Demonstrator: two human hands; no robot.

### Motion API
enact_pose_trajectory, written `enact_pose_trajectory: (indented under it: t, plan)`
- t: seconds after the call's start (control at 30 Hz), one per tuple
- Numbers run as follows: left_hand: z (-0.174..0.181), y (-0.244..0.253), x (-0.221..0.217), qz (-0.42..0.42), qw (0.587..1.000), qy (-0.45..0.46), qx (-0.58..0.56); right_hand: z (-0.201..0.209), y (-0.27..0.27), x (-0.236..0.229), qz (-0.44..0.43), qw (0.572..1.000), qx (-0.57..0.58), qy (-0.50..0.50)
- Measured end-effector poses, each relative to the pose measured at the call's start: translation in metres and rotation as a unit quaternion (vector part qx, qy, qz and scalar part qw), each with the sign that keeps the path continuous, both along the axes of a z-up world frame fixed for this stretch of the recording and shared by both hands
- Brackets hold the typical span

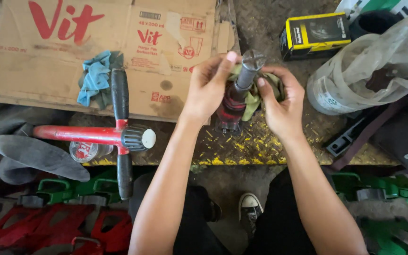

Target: The person wipes down a red hydraulic bottle jack with a green cloth, turning the jack and cleaning its handle, body, and base while it sits on a workbench. They reposition the jack repeatedly to wipe different sides and surfaces.

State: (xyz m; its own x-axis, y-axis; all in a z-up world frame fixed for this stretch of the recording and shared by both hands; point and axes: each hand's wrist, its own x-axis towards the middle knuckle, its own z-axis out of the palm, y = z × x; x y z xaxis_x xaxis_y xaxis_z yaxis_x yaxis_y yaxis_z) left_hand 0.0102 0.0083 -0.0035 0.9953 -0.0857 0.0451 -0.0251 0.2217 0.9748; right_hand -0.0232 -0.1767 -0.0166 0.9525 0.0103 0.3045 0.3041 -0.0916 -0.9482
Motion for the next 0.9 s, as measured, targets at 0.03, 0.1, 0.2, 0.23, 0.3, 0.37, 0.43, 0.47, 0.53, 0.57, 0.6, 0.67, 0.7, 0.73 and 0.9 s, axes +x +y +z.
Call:
enact_pose_trajectory:
  t: [0.03, 0.1, 0.2, 0.23, 0.3, 0.37, 0.43, 0.47, 0.53, 0.57, 0.6, 0.67, 0.7, 0.73, 0.9]
  plan:
    - [0.005, 0.003, 0.0, 0.012, 1.0, -0.002, -0.008, -0.001, 0.001, -0.001, -0.012, 1.0, -0.012, -0.001]
    - [0.011, 0.009, -0.002, 0.024, 1.0, -0.001, -0.018, 0.0, 0.003, -0.011, -0.026, 0.999, -0.026, 0.001]
    - [0.019, 0.016, -0.004, 0.039, 0.997, 0.002, -0.072, 0.001, 0.009, -0.028, -0.001, 0.998, 0.068, -0.004]
    - [0.02, 0.016, -0.006, 0.046, 0.997, 0.005, -0.06, 0.001, 0.011, -0.033, -0.01, 0.997, 0.077, -0.01]
    - [0.021, 0.015, -0.005, 0.053, 0.997, 0.003, -0.049, 0.0, 0.016, -0.036, -0.018, 0.996, 0.085, -0.021]
    - [0.018, 0.013, -0.006, 0.033, 0.999, -0.018, -0.036, -0.002, 0.021, -0.04, 0.016, 0.989, 0.139, -0.058]
    - [0.016, 0.011, -0.005, 0.026, 0.999, -0.023, -0.042, -0.005, 0.018, -0.038, 0.037, 0.967, 0.245, -0.049]
    - [0.014, 0.01, -0.005, 0.019, 0.998, -0.026, -0.047, -0.006, 0.016, -0.037, 0.059, 0.935, 0.349, -0.037]
    - [0.014, 0.009, -0.003, 0.023, 0.999, -0.017, -0.039, 0.007, 0.018, -0.025, 0.047, 0.938, 0.342, -0.04]
    - [0.013, 0.008, -0.003, 0.025, 0.999, -0.009, -0.031, 0.013, 0.019, -0.02, 0.032, 0.941, 0.335, -0.042]
    - [0.008, 0.005, -0.002, 0.024, 0.999, -0.007, -0.03, 0.01, 0.025, -0.014, 0.031, 0.94, 0.337, -0.041]
    - [-0.001, 0.0, 0.002, 0.037, 0.997, -0.006, -0.074, 0.005, 0.036, 0.001, -0.072, 0.975, 0.21, -0.007]
    - [-0.005, -0.003, 0.003, 0.038, 0.997, -0.006, -0.07, 0.001, 0.042, 0.002, -0.071, 0.974, 0.213, -0.007]
    - [-0.01, -0.008, 0.001, 0.058, 0.998, -0.02, -0.032, -0.004, 0.047, 0.001, -0.038, 0.976, 0.212, -0.02]
    - [-0.018, -0.028, -0.006, 0.061, 0.998, -0.033, -0.007, 0.017, 0.051, 0.002, -0.041, 0.987, -0.062, -0.142]
